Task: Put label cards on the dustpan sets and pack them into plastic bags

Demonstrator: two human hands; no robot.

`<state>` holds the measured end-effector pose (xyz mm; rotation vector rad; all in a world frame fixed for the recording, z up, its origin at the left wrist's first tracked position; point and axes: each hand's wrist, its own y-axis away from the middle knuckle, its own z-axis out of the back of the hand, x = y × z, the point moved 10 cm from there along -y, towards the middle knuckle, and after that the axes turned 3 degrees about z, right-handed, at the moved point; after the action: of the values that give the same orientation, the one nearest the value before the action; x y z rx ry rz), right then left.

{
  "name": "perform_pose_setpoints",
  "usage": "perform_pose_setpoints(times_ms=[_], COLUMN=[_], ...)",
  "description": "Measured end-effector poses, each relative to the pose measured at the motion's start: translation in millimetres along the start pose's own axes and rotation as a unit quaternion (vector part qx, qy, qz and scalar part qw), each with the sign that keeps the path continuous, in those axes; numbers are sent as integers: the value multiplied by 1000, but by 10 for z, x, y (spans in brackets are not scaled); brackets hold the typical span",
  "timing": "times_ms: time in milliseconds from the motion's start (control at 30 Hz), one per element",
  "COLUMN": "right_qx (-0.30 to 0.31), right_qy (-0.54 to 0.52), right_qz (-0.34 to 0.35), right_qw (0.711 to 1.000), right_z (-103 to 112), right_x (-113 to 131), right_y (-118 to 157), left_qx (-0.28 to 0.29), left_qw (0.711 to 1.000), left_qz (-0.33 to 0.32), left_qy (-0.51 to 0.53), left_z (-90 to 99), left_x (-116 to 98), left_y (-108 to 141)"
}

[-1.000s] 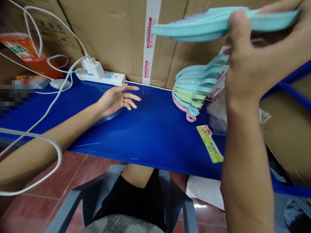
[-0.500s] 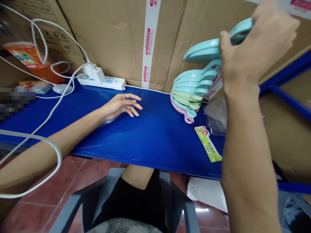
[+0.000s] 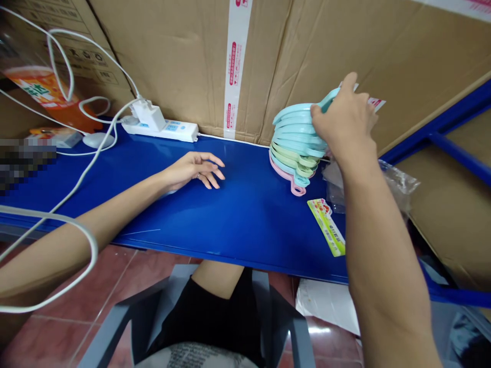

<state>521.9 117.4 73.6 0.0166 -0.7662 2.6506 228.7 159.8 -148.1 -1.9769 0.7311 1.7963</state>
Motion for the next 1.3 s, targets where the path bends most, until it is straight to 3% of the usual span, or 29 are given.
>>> perform_pose_setpoints(times_ms=[267,367,533,733,833,900,967,1067,1200,1300], right_qx=[61,29,-32,-53,-83,-90,-73,-19,18,9], right_qy=[-43,-101,-142,-144,-199,-236,-253,-234,-97,-8], right_qz=[62,85,116,162,204,223,252,313,355,383], right_qw=[995,991,982,975,955,941,931,920,930,924], right_z=[-212,-211,-28,295,441,430,289,-100,-656,-912], right_x=[-24,-85,-85,279,592,804,1039,1375,1542,1554], right_y=[125,135,139,175,323,503,756,1231,1738,1932], left_qx=[-5,-6,-23,-46,-47,-60,-82,-103,-114,-129], left_qw=[996,995,997,999,998,995,986,979,985,985], left_qz=[-37,-41,-38,-14,-18,-38,-60,-66,-64,-104], left_qy=[-87,-89,-66,-19,24,76,132,162,109,40], left_z=[-118,-130,-60,-26,-26,55,202,375,355,296], left_x=[-22,-16,-23,11,-46,-165,-296,-371,-254,-220], left_y=[-23,-37,-41,-38,-20,9,47,73,38,22])
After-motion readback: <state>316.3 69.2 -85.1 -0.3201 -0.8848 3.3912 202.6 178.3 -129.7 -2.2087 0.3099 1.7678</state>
